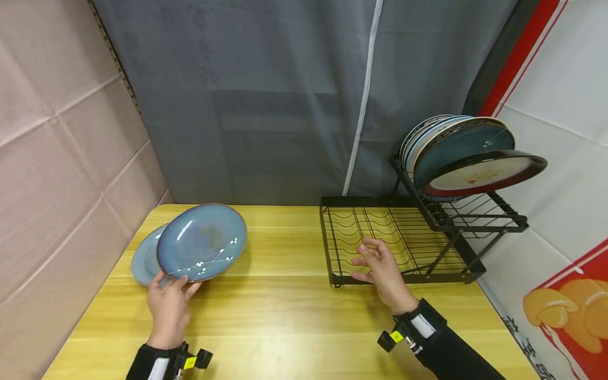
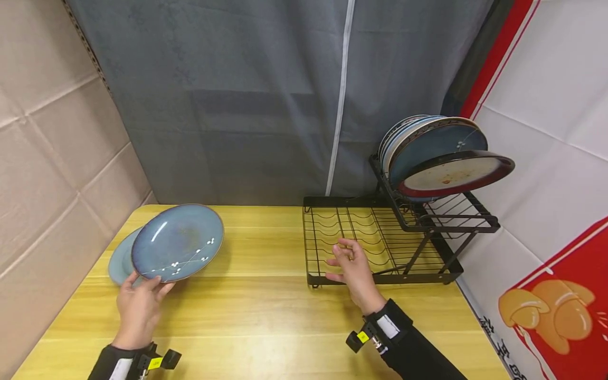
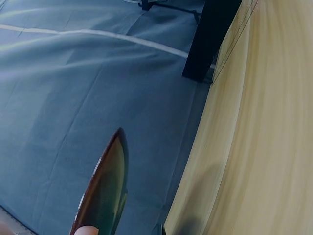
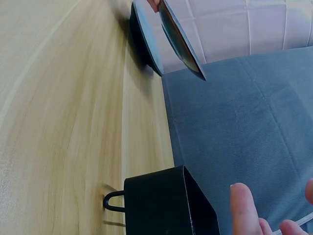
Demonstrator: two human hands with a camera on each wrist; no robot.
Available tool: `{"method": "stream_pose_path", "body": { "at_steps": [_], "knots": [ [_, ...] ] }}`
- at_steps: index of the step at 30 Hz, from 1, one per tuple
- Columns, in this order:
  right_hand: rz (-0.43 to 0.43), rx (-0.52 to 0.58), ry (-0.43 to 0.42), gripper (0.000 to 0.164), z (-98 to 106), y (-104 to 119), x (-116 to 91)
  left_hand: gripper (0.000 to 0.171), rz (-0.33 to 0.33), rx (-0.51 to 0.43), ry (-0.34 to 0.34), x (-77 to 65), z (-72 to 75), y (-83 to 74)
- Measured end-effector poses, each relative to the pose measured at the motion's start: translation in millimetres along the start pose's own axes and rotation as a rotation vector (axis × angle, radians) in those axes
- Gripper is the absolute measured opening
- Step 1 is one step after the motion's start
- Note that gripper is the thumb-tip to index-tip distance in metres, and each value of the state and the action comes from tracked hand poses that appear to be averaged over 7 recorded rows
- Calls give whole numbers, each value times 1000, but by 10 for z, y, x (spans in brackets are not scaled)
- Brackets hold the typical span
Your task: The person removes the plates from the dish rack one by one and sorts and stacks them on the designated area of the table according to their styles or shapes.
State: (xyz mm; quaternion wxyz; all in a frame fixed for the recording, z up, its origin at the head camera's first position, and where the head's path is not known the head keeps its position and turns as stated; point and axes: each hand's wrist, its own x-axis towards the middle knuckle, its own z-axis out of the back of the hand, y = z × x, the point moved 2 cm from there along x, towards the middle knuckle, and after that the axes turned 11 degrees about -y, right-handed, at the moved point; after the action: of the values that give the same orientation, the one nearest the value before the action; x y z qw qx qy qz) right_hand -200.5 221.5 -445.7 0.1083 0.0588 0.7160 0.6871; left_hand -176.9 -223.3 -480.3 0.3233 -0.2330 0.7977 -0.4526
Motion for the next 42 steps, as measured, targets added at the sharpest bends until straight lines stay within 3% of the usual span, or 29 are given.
{"method": "stream_pose_path", "body": {
  "at_steps": [6, 20, 32, 42],
  "knots": [
    [-2, 5, -5, 48, 5, -27, 10, 70, -3, 34, -8, 52, 39, -50],
    [-18, 10, 1, 51, 25, -42, 5, 64, 1, 56, -125, 210, 139, -58],
    [-20, 0, -5, 48, 38, -78, 4, 73, 24, 126, -150, 272, 171, -59],
    [-16, 7, -1, 52, 42, -86, 1, 68, 54, 77, -173, 347, 204, -39]
  ]
}}
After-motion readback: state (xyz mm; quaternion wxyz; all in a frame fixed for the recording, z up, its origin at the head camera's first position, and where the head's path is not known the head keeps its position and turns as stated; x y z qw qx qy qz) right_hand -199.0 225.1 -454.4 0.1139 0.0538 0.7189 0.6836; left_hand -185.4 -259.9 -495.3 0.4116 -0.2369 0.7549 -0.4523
